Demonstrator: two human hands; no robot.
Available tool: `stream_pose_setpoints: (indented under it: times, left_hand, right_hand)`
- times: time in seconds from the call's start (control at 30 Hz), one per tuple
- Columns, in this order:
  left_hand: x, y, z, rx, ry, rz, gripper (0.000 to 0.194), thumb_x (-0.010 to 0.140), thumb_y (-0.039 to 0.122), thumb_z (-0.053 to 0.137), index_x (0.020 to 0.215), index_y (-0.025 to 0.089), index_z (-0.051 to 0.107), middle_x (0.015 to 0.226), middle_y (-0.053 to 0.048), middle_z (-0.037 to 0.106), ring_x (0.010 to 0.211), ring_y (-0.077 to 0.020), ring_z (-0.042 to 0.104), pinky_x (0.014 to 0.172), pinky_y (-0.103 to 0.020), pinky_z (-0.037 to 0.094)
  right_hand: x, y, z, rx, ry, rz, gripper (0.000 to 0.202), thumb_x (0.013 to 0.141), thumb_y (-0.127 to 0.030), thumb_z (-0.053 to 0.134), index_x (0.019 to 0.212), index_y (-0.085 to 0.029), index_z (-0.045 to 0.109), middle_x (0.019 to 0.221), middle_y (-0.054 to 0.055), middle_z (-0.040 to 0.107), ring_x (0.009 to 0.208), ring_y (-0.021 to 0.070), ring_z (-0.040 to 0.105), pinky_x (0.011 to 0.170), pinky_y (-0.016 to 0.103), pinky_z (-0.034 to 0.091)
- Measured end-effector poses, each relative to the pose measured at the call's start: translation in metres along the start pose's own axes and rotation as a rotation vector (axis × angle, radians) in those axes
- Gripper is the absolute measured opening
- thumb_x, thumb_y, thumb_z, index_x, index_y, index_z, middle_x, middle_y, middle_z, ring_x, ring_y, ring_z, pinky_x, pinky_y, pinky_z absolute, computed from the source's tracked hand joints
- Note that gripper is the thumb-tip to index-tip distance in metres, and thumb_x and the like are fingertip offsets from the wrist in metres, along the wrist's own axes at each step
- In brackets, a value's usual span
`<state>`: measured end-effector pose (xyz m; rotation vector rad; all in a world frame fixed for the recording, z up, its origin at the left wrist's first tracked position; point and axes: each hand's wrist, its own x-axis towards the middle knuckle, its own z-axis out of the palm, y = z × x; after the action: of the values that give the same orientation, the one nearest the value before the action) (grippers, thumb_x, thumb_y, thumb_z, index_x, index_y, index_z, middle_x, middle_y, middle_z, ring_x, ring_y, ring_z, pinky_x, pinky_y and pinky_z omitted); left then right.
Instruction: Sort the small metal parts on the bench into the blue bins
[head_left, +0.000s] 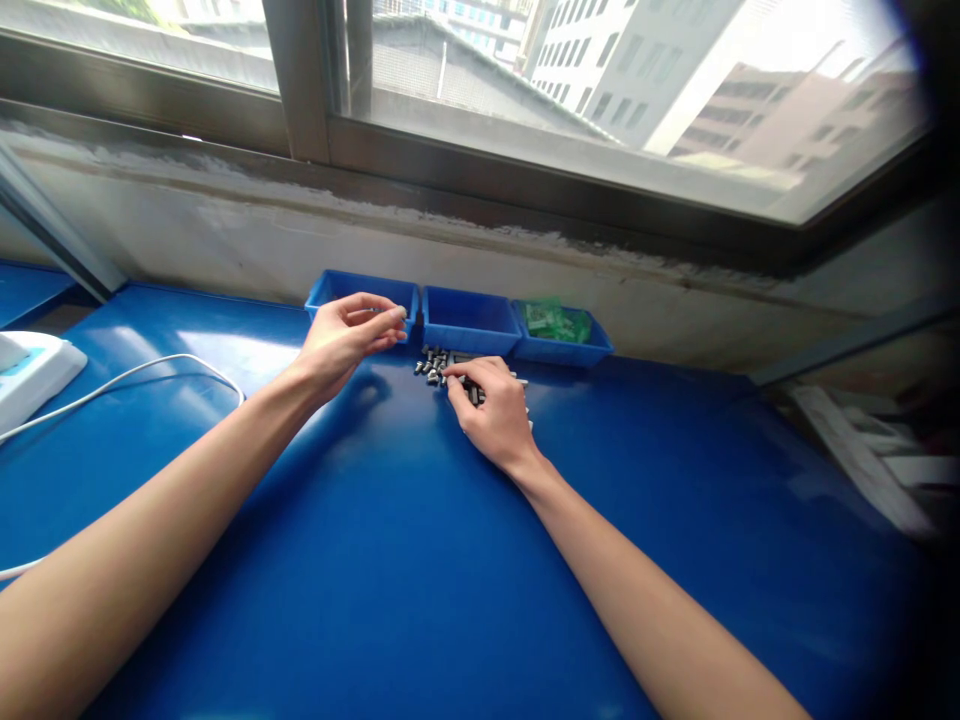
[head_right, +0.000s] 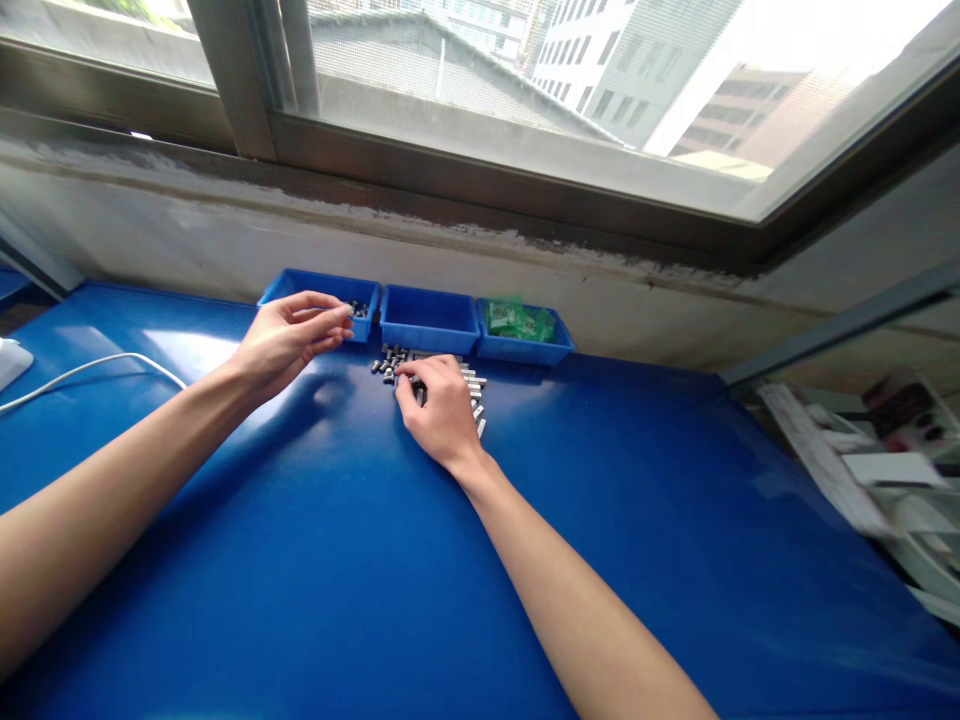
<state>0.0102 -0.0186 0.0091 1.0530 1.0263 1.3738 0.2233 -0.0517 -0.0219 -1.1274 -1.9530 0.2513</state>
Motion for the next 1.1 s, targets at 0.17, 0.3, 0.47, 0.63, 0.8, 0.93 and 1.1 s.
stream_pose_setpoints:
  times: [0.17,0.3,0.47,0.63,0.8,0.93,1.1]
  left_hand:
    - [0.009,-0.001,-0.008,-0.063,0.299,0.139,0.026,0.069,0.026,0.084,0.085,0.011,0.069,0.08,-0.006,0.074,0.078,-0.0146,0.074,0.083,-0.026,0.059]
    - [0.009,-0.005,-0.009,0.01,0.289,0.197,0.025,0.074,0.028,0.081,0.091,0.013,0.071,0.082,-0.007,0.076,0.081,-0.0178,0.076,0.084,-0.03,0.061]
    - [0.002,-0.007,-0.003,0.501,0.041,0.289,0.021,0.081,0.032,0.072,0.093,0.015,0.075,0.078,-0.006,0.076,0.074,-0.0203,0.074,0.069,-0.029,0.06]
    - [-0.003,-0.009,-0.005,0.982,-0.32,0.506,0.02,0.084,0.026,0.064,0.094,0.016,0.078,0.093,-0.006,0.077,0.079,-0.0192,0.072,0.074,-0.029,0.056]
    - [-0.002,-0.012,-0.01,1.158,-0.499,0.576,0.029,0.086,0.025,0.063,0.11,0.018,0.077,0.11,-0.009,0.075,0.1,-0.0249,0.07,0.091,-0.034,0.054]
    - [0.002,-0.017,-0.012,1.187,-0.508,0.603,0.025,0.089,0.024,0.061,0.107,0.017,0.077,0.103,-0.008,0.076,0.094,-0.0236,0.07,0.085,-0.033,0.053]
    - [0.002,-0.019,-0.012,1.184,-0.486,0.606,0.018,0.091,0.024,0.06,0.094,0.017,0.076,0.093,-0.007,0.074,0.082,-0.0202,0.069,0.077,-0.03,0.053]
  right_hand:
    - [0.0,0.001,0.0,0.005,0.006,0.008,0.013,0.089,-0.015,0.062,0.088,-0.022,0.074,0.09,0.004,0.077,0.095,0.0238,0.065,0.088,0.039,0.052]
    - [0.0,0.002,0.001,0.004,0.003,0.01,0.014,0.089,-0.016,0.062,0.088,-0.023,0.073,0.09,0.004,0.077,0.095,0.024,0.065,0.089,0.04,0.052]
    - [0.0,0.001,0.001,0.005,-0.007,0.006,0.013,0.089,-0.015,0.062,0.088,-0.023,0.073,0.09,0.004,0.077,0.094,0.0237,0.065,0.088,0.039,0.051]
    - [0.0,0.001,0.0,-0.012,-0.013,0.008,0.014,0.089,-0.014,0.062,0.09,-0.022,0.074,0.091,0.004,0.077,0.096,0.0233,0.064,0.09,0.039,0.051]
    - [0.0,0.002,0.001,-0.013,-0.019,0.005,0.015,0.09,-0.015,0.061,0.09,-0.023,0.073,0.091,0.003,0.077,0.096,0.0237,0.064,0.09,0.039,0.05]
    - [0.0,0.002,0.001,-0.013,-0.017,0.006,0.014,0.09,-0.015,0.061,0.09,-0.022,0.073,0.091,0.004,0.077,0.096,0.0236,0.064,0.089,0.039,0.051]
    - [0.0,0.001,0.0,-0.013,-0.013,0.003,0.014,0.09,-0.015,0.061,0.089,-0.022,0.073,0.09,0.004,0.077,0.095,0.0233,0.064,0.089,0.038,0.051]
